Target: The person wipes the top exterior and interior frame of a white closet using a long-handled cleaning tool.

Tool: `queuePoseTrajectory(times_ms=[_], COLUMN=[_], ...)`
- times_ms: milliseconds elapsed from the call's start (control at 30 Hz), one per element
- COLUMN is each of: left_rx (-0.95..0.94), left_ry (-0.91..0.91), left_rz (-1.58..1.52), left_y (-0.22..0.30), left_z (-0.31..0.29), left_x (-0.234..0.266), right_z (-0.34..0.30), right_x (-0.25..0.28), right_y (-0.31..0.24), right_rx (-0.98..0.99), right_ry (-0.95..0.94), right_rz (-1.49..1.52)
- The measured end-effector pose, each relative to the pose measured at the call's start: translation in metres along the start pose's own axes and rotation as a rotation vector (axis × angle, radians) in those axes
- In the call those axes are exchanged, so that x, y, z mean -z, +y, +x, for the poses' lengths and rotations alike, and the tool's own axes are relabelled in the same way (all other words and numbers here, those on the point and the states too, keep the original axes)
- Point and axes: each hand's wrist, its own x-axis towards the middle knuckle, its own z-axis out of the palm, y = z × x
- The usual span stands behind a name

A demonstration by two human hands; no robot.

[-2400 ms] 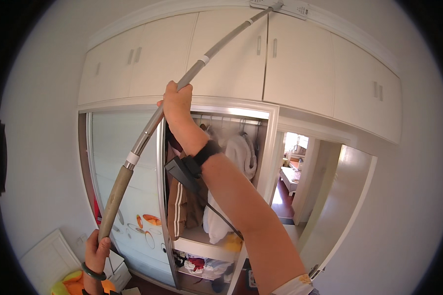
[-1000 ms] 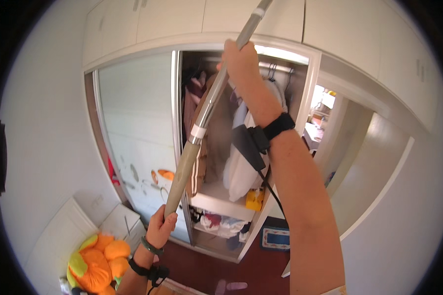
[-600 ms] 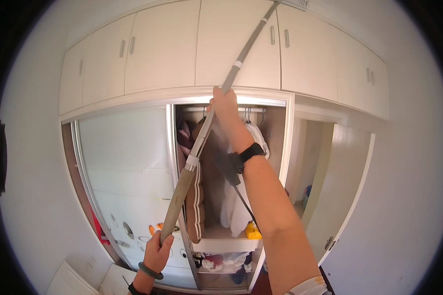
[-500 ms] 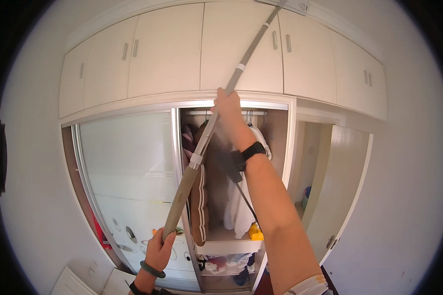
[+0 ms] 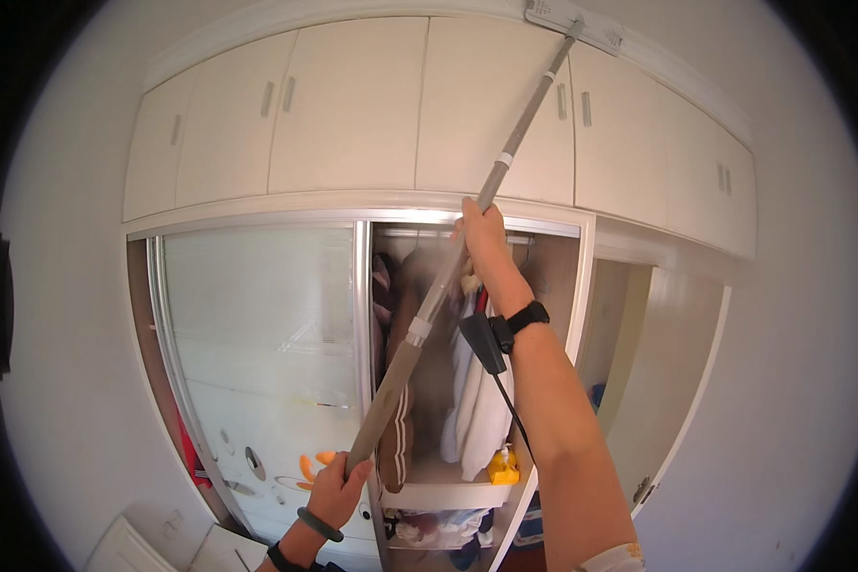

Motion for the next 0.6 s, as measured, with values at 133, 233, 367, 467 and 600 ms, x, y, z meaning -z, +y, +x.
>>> queuePoseTrajectory(times_ms=[133,233,367,467,600], left_rx=[-0.027,-0.047,-0.016,0.003,-0.160], left_ry=[-0.011,0.000,0.003,0.004,0.134], left_rz=[-0.062,-0.090,-0.060,-0.152,-0.095], left_y=[-0.008,-0.012,-0.009,0.002,-0.023], left_z=[0.003,0.003,0.001,-0.001,0.011], left_x=[-0.011,-0.017,-0.012,0.011,0.046], right_z=[0.000,-0.001,-0.003,0.002,0.008], right_x=[0.004,0.005,0.002,-0.009,-0.050], right_y=[0.002,0.000,0.002,-0.002,-0.008], right_rx=[0.010,-0.002,-0.006,0.026,0.034], right_ry=[0.005,0.015,0.011,-0.013,0.055], right_rz=[0.013,0.022,0.026,0.047,0.134])
